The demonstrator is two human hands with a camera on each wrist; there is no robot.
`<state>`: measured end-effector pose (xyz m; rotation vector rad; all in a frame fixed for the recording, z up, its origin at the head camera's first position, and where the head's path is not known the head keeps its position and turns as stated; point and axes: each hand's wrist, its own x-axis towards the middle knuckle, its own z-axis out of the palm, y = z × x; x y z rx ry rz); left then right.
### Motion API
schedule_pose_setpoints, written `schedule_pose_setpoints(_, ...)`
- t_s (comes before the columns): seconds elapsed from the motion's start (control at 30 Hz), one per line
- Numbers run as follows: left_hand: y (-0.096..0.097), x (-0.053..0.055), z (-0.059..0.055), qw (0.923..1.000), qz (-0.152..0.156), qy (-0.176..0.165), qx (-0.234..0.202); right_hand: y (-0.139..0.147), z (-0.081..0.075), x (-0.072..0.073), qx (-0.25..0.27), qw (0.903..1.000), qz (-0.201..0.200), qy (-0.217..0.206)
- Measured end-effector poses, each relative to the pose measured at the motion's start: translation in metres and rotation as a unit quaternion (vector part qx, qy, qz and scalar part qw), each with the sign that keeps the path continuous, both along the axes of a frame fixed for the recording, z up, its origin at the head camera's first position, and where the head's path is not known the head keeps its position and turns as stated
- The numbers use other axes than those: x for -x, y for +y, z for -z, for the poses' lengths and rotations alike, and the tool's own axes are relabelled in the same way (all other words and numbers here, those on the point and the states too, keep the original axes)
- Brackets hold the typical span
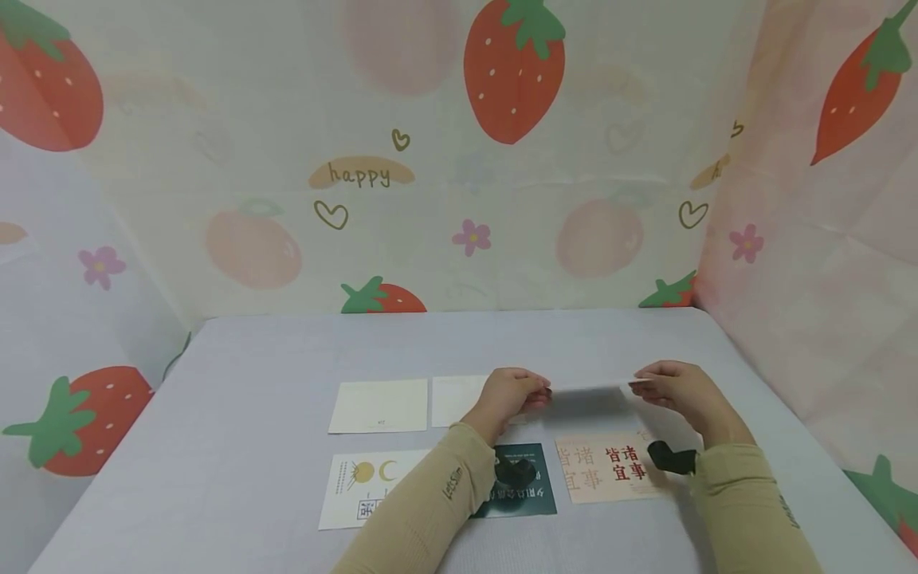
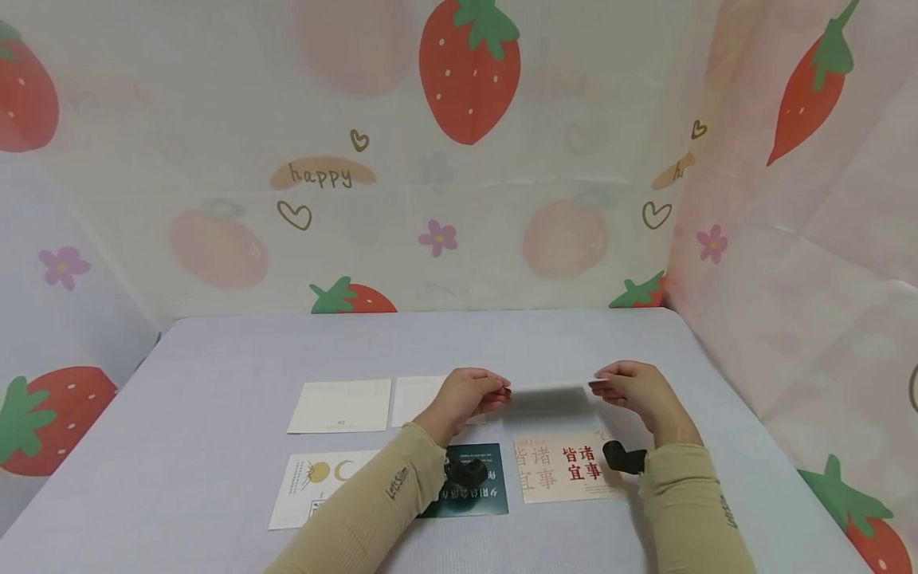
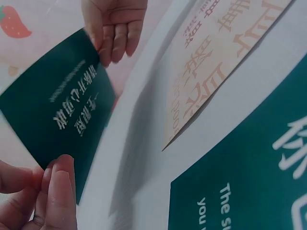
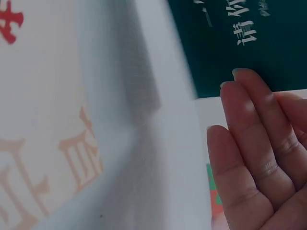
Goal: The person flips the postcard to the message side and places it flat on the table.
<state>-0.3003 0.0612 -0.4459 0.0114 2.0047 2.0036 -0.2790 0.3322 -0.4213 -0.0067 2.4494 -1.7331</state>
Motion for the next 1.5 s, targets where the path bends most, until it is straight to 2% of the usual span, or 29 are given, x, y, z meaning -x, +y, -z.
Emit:
schedule_pose_setpoints(0.37,-0.001,-0.001,-0.002,0.9995,0.002,0.014,0.029,-0.001,-0.008,-0.002,0.011,0.9998,-0.009,-0.016)
schedule_pose_setpoints(0.6,-0.001,-0.002,-0.002,0.9976,0.003,0.024,0.064,-0.001,-0.006,-0.001,-0.036,0.9991,0.007,-0.019)
schedule_pose_setpoints(0.77,0.001,0.0,0.001,0.9977,-0.002,0.031,0.061,-0.001,0.0,0.002,-0.042,0.9989,0.009,-0.019)
schedule_pose_setpoints(1.0,0.001,0.002,0.003,0.9991,-0.007,0.025,0.034,-0.002,0.002,0.003,-0.017,0.9993,0.019,-0.026)
schedule_pose_setpoints(1.23,0.0,0.002,0.004,0.9995,-0.011,0.015,0.025,-0.004,0.005,0.004,-0.021,0.9989,0.033,-0.024)
schedule_pose_setpoints(1.5,-0.003,-0.002,0.003,0.9974,-0.004,0.0,0.072,-0.009,0.012,0.006,-0.022,0.999,0.037,-0.013)
